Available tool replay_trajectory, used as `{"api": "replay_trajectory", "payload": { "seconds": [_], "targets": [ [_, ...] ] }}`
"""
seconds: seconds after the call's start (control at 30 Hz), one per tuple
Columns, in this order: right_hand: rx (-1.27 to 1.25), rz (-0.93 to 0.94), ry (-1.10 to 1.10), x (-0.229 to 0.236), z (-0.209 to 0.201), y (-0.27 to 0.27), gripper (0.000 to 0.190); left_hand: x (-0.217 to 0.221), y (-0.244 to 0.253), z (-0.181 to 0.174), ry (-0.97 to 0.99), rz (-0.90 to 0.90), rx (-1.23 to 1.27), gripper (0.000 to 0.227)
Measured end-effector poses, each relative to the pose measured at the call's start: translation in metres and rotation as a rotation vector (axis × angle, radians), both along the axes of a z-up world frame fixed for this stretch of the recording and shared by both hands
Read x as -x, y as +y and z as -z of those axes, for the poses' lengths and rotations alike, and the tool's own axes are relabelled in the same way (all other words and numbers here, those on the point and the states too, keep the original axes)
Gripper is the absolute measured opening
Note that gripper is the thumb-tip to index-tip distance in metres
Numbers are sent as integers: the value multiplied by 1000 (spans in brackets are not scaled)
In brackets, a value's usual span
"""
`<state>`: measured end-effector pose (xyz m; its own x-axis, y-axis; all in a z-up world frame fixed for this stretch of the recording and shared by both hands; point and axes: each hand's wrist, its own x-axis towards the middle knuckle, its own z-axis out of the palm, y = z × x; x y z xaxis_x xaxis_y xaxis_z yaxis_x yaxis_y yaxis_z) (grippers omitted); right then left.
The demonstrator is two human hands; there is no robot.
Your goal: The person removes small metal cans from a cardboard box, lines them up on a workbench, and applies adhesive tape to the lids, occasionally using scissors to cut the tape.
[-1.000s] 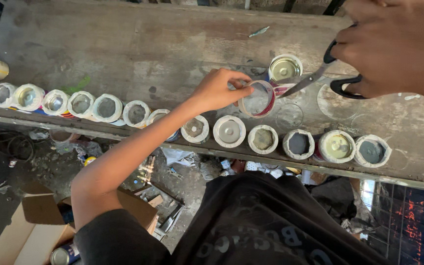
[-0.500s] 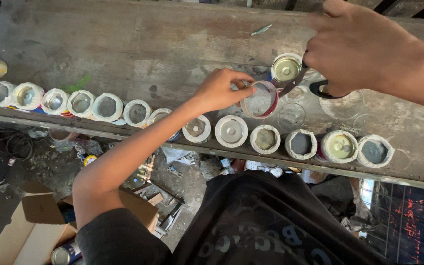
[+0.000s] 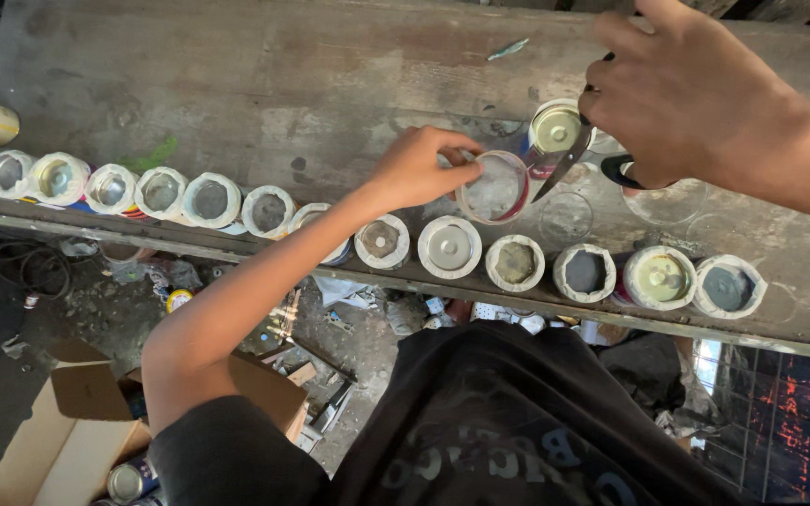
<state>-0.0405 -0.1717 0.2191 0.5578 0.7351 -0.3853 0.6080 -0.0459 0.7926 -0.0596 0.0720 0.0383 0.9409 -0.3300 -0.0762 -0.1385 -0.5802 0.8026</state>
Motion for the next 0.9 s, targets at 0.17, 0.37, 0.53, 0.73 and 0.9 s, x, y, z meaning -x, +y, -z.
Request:
{"api": "replay_trajectory", "payload": {
  "seconds": [0.17,0.37,0.53,0.73,0.9],
  "targets": [
    [-123,-150,-134,2,1,-13,49,-1,11,2,-65,-8,-50,35],
    [-88,-129,-164,6,4,-18,50,7,17,-15,88,-47,-43,33],
    [-144,-96,-85,4,12,-10,65,7,17,-7,-74,-75,-129,22],
    [-113,-66,-38,-1,11,3,72,-11,21,2,-139,46,-142,36],
    [-148,-42,18,-9,11,8,82,-33,21,4,-65,172,-151,70]
  ]
}}
